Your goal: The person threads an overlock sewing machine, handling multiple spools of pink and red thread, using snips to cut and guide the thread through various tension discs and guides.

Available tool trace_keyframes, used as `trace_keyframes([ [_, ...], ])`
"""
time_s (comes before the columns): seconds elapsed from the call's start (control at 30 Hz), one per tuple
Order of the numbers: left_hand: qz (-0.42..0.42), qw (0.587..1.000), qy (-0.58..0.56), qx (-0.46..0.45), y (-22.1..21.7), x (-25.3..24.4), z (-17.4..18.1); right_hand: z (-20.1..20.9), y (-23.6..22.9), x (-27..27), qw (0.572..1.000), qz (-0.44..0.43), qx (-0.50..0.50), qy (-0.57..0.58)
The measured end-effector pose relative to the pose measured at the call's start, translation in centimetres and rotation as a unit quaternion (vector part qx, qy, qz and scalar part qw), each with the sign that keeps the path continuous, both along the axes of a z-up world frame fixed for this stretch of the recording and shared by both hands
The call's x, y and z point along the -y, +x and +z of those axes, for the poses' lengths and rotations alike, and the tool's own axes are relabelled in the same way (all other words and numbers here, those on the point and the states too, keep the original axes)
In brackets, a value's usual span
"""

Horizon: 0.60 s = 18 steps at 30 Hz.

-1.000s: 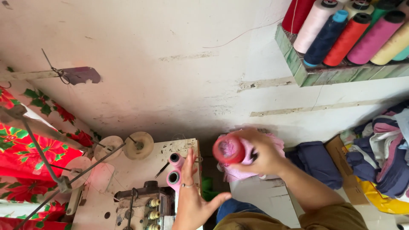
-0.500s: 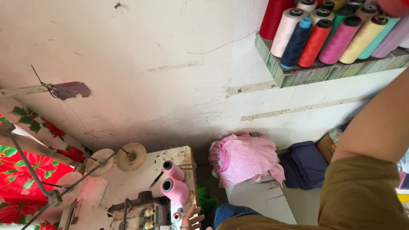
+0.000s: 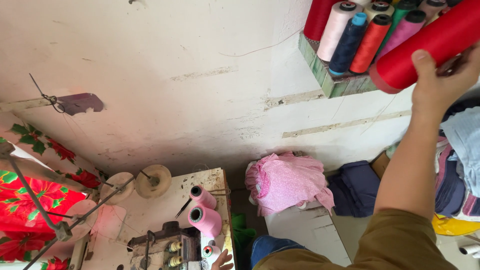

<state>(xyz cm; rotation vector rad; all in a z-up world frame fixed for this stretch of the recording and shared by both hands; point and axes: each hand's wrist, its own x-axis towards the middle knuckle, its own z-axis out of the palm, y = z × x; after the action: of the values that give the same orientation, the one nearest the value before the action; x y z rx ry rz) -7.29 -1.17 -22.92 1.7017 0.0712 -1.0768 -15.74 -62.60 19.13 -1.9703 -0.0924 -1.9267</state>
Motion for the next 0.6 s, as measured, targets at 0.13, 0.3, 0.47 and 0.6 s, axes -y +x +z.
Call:
trace_keyframes([
  [0.13, -0.04, 0.999, 0.01, 0.01, -0.5, 0.7, 1.4, -1.1, 1.4, 3.4, 0.999, -0.029, 0.045, -0.004],
  [0.3, 0.002, 0.986, 0.059, 0.153, -3.1, 3.0, 3.0, -0.4, 4.1, 10.7, 0.977, 0.0, 0.207, 0.039],
  [0.47, -0.021, 0.985, 0.03, 0.17, -3.7, 3.1, 3.4, 4.4, 5.1, 2.7, 0.997, -0.039, 0.064, -0.035],
  [0.6, -0.015, 0.986, 0.065, 0.153, -3.9, 2.9, 3.7, 4.8, 5.4, 4.5, 0.994, -0.025, 0.07, -0.086],
])
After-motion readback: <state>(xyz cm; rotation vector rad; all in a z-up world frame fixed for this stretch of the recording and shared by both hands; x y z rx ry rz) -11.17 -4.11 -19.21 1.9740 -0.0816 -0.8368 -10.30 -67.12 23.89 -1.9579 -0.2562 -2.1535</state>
